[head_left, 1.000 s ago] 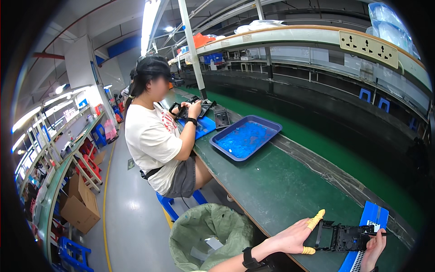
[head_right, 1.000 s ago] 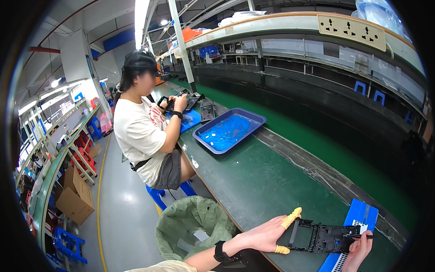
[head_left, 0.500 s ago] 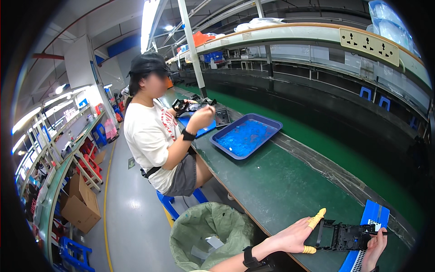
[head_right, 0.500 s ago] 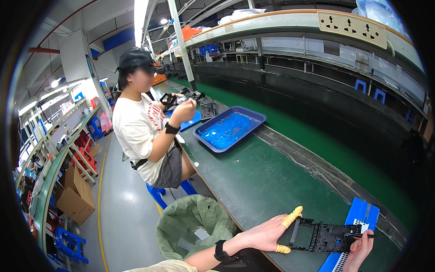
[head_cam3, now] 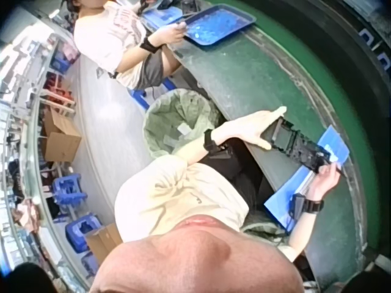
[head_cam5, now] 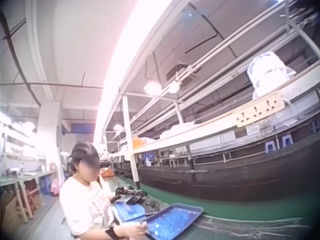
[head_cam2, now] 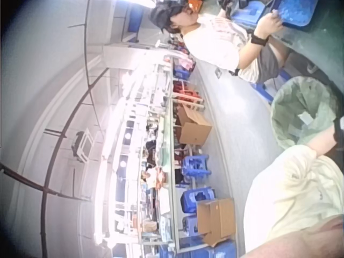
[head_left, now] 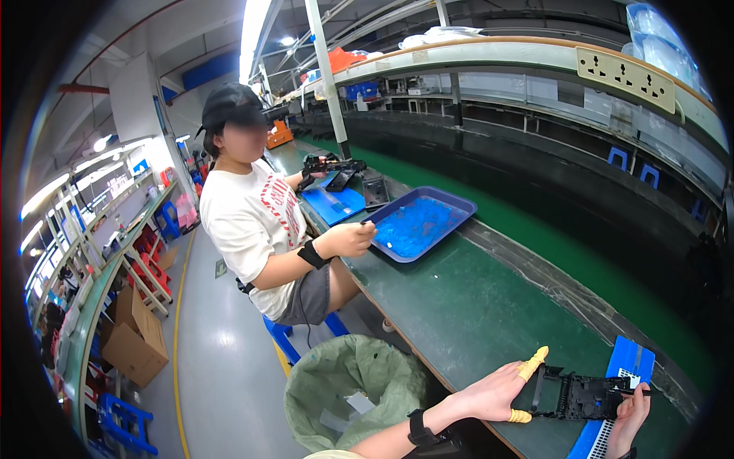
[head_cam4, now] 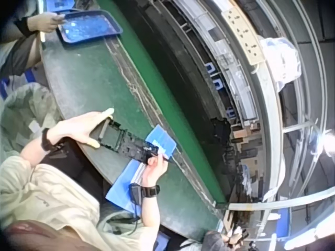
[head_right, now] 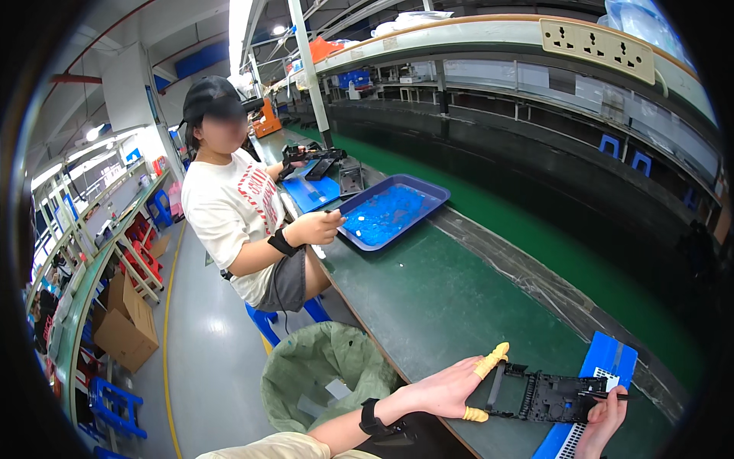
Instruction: The person is assembling small plastic components, possibly parts of an electronic device or toy, at an industrial workbench.
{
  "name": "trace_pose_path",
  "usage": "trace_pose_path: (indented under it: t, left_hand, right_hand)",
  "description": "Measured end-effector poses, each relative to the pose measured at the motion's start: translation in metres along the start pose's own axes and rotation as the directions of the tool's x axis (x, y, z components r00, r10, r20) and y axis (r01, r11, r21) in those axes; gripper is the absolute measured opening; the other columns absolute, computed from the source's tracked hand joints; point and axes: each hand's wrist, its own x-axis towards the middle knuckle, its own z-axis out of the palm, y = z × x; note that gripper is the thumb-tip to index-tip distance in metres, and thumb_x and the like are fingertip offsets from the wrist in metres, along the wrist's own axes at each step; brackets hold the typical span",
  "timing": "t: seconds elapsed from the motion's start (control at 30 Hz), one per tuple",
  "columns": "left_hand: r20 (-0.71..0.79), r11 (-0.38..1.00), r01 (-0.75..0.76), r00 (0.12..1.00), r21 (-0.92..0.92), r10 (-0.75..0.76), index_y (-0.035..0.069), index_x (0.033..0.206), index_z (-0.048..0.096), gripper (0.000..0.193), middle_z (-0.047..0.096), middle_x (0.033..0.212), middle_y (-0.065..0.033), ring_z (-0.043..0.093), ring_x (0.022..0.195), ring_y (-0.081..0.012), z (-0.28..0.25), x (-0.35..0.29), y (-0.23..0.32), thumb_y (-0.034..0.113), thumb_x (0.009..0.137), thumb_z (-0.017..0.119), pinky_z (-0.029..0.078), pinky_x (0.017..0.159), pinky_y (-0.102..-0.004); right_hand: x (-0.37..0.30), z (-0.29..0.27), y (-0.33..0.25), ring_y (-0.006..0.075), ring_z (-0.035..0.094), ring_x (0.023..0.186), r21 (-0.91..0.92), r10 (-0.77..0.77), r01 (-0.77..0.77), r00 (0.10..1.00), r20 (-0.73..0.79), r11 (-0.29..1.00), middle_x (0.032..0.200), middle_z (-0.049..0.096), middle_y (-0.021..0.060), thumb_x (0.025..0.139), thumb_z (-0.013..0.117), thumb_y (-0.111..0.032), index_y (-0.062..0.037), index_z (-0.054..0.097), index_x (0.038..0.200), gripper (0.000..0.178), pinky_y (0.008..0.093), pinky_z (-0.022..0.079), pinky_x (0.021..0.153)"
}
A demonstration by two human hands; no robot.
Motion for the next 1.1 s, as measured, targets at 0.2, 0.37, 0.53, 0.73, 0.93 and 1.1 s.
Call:
trace_pose_path:
  t: [0.2,0.37,0.53,0.73,0.93,1.1]
  left_hand:
    - [-0.19,0.938,-0.043,0.982,-0.344,-0.025,0.005,0.124,-0.01,0.103,0.026,0.119,-0.0185,0.028,0.109,-0.0288,-0.01,-0.005,0.007,0.02,0.056,0.066,0.02,0.093,-0.0335]
    - [-0.658,0.803,-0.382,0.753,-0.458,-0.018,0.008,0.124,-0.013,0.101,0.015,0.124,-0.0149,0.023,0.113,-0.0236,-0.03,0.007,0.011,0.032,0.061,0.062,0.02,0.093,-0.0388]
    - [-0.697,0.956,-0.131,0.711,-0.263,-0.095,0.002,0.123,0.002,0.091,0.027,0.116,-0.0191,0.04,0.099,-0.0252,-0.099,0.061,0.058,0.021,0.058,0.062,0.034,0.082,-0.0312]
    - [-0.288,0.797,0.521,0.848,0.304,-0.444,-0.005,0.121,0.006,0.093,0.042,0.102,-0.0228,0.044,0.093,-0.0309,-0.072,0.137,0.029,0.029,0.056,0.064,0.039,0.077,-0.0338]
    - [-0.322,0.593,0.529,0.846,0.608,-0.425,-0.006,0.121,-0.003,0.099,0.034,0.111,-0.0233,0.036,0.1,-0.0338,-0.021,0.149,-0.022,0.049,0.062,0.054,0.03,0.081,-0.0466]
    - [-0.073,0.633,0.425,0.861,0.647,-0.503,0.002,0.123,-0.004,0.103,0.02,0.118,-0.0302,0.033,0.104,-0.0406,-0.058,0.095,-0.001,0.055,0.058,0.055,0.032,0.081,-0.0472]
  right_hand:
    - [-0.001,0.01,-0.005,0.0,0.029,0.037,0.139,0.082,-0.067,0.991,-0.103,0.988,0.058,0.046,-0.0009,0.08,0.045,-0.018,-0.0079,0.045,0.091,0.015,0.0138,0.02,0.033]
    - [-0.002,0.009,-0.016,-0.0008,0.029,0.037,0.147,0.019,-0.007,0.997,-0.077,0.989,0.061,0.048,0.0007,0.081,0.044,-0.017,-0.0067,0.045,0.09,0.014,0.0134,0.021,0.033]
    - [-0.001,0.006,-0.006,0.0008,0.032,0.037,0.134,-0.019,0.024,0.999,-0.038,0.991,0.063,0.05,0.0032,0.08,0.044,-0.014,-0.0056,0.044,0.087,0.012,0.0134,0.024,0.033]
    - [-0.004,0.009,-0.007,0.0023,0.034,0.038,0.168,0.073,-0.059,0.994,-0.079,0.984,0.062,0.051,0.0036,0.079,0.046,-0.015,-0.0066,0.044,0.087,0.011,0.0146,0.025,0.033]
    - [-0.008,0.016,-0.014,0.0038,0.034,0.038,0.145,0.057,-0.054,0.998,-0.014,0.988,0.059,0.049,0.0038,0.077,0.048,-0.014,-0.0059,0.044,0.081,0.009,0.0162,0.026,0.034]
    - [-0.008,0.017,-0.015,0.005,0.035,0.037,0.168,0.089,-0.082,0.995,-0.036,0.982,0.057,0.048,0.0047,0.074,0.051,-0.011,-0.0055,0.044,0.079,0.01,0.0169,0.027,0.034]
